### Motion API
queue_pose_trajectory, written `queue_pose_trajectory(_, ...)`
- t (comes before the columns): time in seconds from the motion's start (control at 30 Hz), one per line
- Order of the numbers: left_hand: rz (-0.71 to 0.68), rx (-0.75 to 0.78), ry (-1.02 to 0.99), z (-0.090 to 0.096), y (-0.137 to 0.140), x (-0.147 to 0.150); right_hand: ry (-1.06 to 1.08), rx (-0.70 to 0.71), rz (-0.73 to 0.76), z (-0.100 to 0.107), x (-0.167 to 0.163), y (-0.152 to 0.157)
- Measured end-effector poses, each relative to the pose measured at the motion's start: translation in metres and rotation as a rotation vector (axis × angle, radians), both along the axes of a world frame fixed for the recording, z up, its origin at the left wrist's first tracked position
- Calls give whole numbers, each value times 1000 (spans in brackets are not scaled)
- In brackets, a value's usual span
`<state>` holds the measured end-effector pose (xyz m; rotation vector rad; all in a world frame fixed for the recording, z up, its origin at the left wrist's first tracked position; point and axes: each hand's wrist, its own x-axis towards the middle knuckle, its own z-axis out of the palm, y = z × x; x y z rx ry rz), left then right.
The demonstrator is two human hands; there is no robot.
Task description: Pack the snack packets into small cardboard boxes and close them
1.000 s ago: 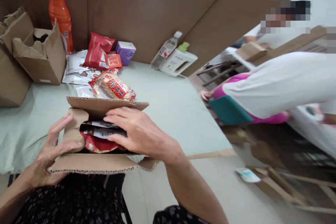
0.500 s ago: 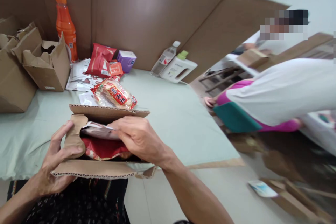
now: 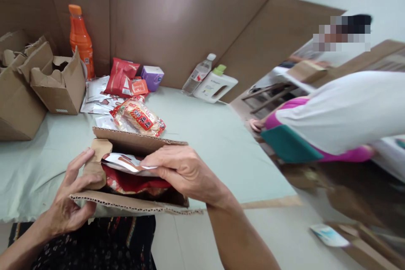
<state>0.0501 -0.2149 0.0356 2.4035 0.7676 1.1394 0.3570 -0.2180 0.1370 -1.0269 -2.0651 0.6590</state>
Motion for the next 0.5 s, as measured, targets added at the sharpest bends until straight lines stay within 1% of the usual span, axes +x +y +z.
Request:
queue_pose_trajectory(0.13, 59, -31, -46, -10, 1, 2, 62, 23, -24, 1, 3, 0)
queue_pose_trajectory(0.23, 97, -72, -38, -19, 4, 2, 124, 0, -80, -5, 4, -1)
queue_pose_trajectory(0.27, 96, -81, -37, -21, 5, 2, 146, -10, -128, -9, 5, -2)
queue_pose_trajectory(0.33, 95, -87, -47, -23, 6, 0, 252, 19, -276, -21, 5, -4)
queue_pose_trajectory(0.37, 97, -91, -49, -24, 7, -1, 345, 67, -371, -27, 5, -5)
queue_pose_trajectory(0.43, 101, -100, -37, -25, 8, -2, 566, 210, -545, -39, 3, -4)
queue_pose_trajectory(0.5, 105, -101, -34, -24, 8, -2, 711, 319, -638, -46, 2, -2)
